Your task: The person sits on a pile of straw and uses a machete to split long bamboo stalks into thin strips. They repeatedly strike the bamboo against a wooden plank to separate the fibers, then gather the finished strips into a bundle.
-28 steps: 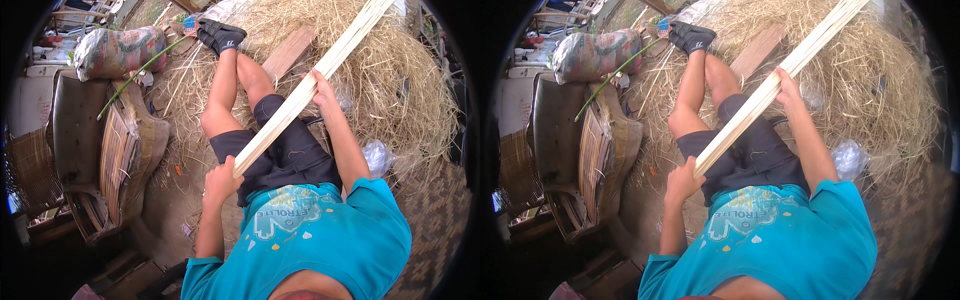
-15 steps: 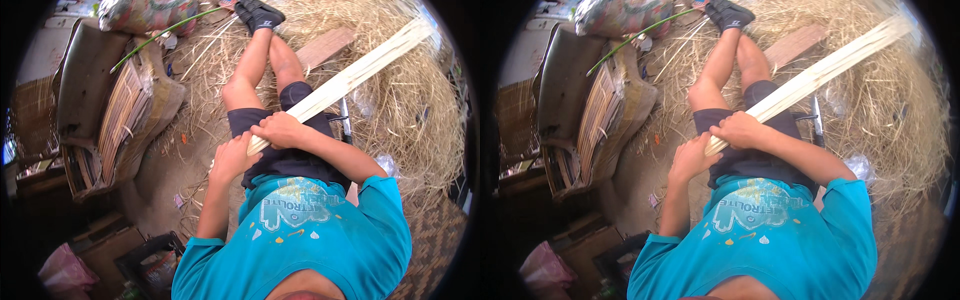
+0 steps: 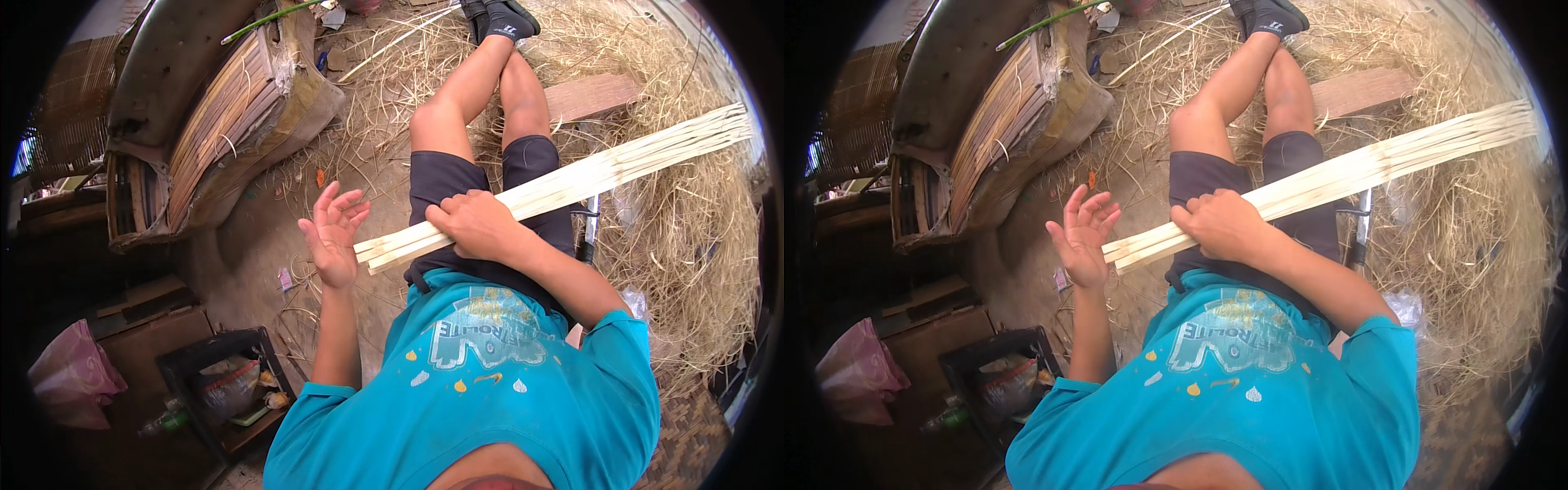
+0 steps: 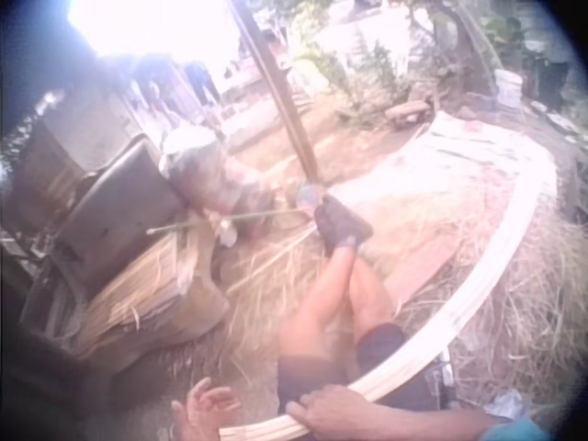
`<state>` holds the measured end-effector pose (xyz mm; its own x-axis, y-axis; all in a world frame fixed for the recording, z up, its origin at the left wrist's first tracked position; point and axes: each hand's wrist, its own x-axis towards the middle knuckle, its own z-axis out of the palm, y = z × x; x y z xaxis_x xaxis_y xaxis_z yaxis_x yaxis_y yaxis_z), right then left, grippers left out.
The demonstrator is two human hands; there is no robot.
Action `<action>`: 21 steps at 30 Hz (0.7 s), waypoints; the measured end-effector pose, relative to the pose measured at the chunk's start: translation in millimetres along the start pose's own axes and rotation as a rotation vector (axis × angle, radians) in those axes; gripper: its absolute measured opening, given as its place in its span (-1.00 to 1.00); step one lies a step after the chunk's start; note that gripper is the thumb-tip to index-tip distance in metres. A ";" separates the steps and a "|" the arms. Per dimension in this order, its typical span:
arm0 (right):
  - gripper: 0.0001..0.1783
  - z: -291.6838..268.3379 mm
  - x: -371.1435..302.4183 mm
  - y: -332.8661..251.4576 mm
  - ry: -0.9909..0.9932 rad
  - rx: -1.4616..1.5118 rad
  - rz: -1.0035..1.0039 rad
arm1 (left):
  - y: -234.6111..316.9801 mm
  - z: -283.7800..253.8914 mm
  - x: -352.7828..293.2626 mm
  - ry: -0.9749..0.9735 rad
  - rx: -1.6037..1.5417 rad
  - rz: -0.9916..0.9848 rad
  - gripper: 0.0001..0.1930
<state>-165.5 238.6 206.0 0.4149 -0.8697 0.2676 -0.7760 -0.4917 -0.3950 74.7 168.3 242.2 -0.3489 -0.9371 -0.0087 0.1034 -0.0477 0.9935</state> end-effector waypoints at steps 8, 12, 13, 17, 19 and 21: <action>-0.65 0.1 -4.6 -2.9 -0.093 0.102 0.025 | -9.1 20.4 0.8 -0.203 0.538 0.116 -0.13; -0.63 19.2 -6.2 2.4 -0.104 0.175 0.094 | 29.8 57.6 -5.7 -0.600 1.363 0.203 -0.26; -0.63 21.3 -8.0 1.7 -0.161 0.151 0.088 | 34.2 67.7 -11.3 -0.644 1.519 0.160 -0.31; -0.45 10.2 -28.5 -1.1 -0.086 0.238 0.118 | 23.4 70.4 0.1 -0.783 1.684 -0.163 -0.50; -0.22 -4.2 -53.7 14.5 0.457 0.326 0.161 | 34.7 73.4 -2.7 -0.809 1.662 -0.071 -0.58; -0.29 -33.4 -80.4 43.0 0.832 0.186 0.401 | 47.0 73.2 -3.1 -0.769 1.668 -0.091 -0.58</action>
<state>-248.1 288.8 196.9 -0.3952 -0.6998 0.5950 -0.6696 -0.2240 -0.7082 12.5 194.3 297.2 -0.6479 -0.5819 -0.4916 -0.6927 0.7186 0.0623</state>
